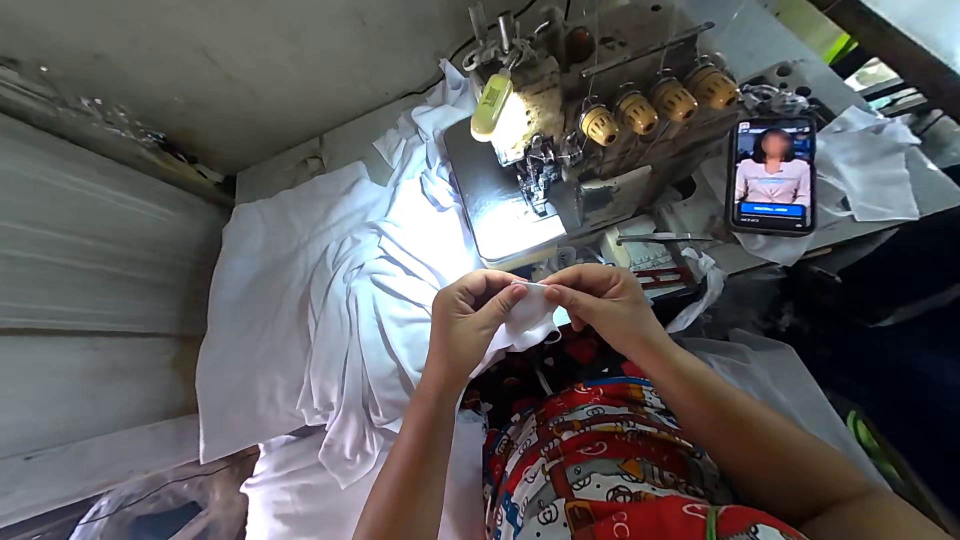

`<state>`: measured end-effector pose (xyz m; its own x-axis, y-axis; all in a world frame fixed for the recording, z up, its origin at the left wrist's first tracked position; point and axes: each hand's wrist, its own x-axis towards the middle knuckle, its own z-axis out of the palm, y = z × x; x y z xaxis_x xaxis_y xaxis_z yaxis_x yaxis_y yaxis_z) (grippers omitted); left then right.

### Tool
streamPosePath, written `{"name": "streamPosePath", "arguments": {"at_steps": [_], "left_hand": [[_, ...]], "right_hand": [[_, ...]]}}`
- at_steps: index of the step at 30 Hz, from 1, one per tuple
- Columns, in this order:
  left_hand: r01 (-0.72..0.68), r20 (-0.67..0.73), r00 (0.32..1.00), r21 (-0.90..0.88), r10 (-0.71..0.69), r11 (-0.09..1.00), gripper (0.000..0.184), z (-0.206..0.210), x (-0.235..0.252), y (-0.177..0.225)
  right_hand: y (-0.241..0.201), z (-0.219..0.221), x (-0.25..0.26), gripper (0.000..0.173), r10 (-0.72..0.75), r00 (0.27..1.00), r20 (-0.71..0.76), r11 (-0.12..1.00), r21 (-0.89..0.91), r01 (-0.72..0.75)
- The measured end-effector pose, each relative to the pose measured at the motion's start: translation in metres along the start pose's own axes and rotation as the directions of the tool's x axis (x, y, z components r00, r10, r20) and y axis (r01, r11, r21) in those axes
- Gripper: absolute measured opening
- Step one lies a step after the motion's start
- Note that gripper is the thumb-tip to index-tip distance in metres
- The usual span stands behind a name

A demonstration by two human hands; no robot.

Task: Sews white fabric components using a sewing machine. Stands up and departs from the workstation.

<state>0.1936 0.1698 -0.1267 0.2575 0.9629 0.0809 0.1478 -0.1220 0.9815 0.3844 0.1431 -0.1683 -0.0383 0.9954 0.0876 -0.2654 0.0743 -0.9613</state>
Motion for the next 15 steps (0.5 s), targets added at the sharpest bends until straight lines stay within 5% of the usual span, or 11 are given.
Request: {"name": "streamPosePath", "arguments": {"at_steps": [5, 9, 12, 15], "left_hand": [[0.018, -0.050, 0.999, 0.065, -0.015, 0.998, 0.003, -0.004, -0.002, -0.004], [-0.047, -0.053, 0.997, 0.218, 0.060, 0.975, 0.009, -0.016, -0.005, 0.016], [-0.259, -0.065, 0.954, 0.303, 0.291, 0.917, 0.008, -0.015, 0.005, 0.036], [-0.434, -0.058, 0.838, 0.532, 0.542, 0.728, 0.010, 0.002, 0.034, 0.029]], "right_hand": [[0.000, 0.001, 0.001, 0.008, -0.024, 0.998, 0.054, 1.000, -0.015, 0.025], [-0.012, 0.012, 0.008, 0.013, -0.200, 0.967, 0.159, 0.977, -0.047, 0.209], [-0.023, 0.022, 0.019, 0.015, -0.324, 0.931, 0.167, 0.941, -0.041, 0.335], [-0.018, 0.017, 0.032, 0.014, -0.305, 0.950, 0.071, 0.948, -0.075, 0.310]]}}
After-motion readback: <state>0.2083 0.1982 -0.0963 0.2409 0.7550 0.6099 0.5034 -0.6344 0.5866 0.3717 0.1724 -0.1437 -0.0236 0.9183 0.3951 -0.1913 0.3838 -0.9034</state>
